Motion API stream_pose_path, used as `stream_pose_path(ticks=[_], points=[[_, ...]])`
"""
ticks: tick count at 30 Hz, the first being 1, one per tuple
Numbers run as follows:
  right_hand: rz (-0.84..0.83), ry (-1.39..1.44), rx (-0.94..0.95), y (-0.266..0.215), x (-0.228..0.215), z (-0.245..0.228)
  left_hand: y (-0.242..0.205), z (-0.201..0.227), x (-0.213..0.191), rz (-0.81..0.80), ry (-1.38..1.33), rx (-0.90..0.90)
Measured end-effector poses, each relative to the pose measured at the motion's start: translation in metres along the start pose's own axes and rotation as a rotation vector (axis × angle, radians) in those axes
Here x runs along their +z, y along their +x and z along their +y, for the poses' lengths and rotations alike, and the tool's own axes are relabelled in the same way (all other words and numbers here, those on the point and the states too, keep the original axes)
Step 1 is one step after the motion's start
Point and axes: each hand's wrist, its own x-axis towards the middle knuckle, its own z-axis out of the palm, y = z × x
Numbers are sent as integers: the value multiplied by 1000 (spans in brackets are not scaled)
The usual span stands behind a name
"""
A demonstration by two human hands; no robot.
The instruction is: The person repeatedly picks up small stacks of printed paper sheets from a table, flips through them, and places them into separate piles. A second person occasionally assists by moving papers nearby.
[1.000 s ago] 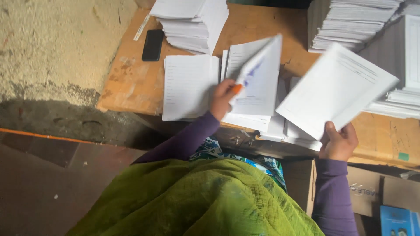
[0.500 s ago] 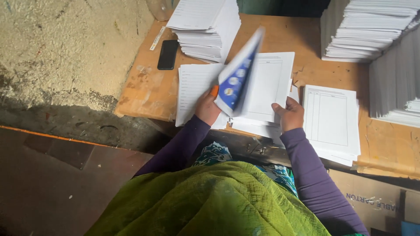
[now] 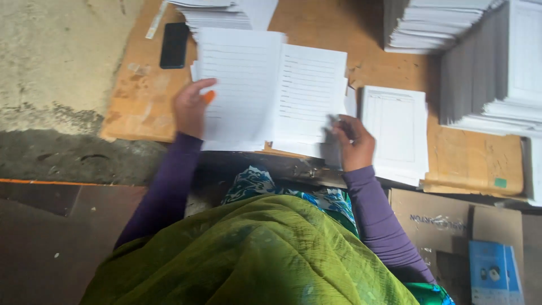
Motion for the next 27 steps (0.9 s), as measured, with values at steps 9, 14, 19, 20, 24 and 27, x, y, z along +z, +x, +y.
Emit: stream_pose_path(ticks=[9,14,19,20,24,27], points=[[76,-1110,132,-6,-44,92,-24,-47,-5,165,879,-112],[-5,-1309,99,2,-28,91,-19,-24,4,174,950,-60],[42,-1274,-52,2,-51,100,-41,-13,89,130,481,395],[25,-1212,30,0,-58,89,-58,-7,125,-63,-36,97],[106,-1034,57,-28,-51,28,-98,13,236,-662,-666,-552],[73,-1164,-83,-73,-10,-35,-82,100,247,-704,46,-510]])
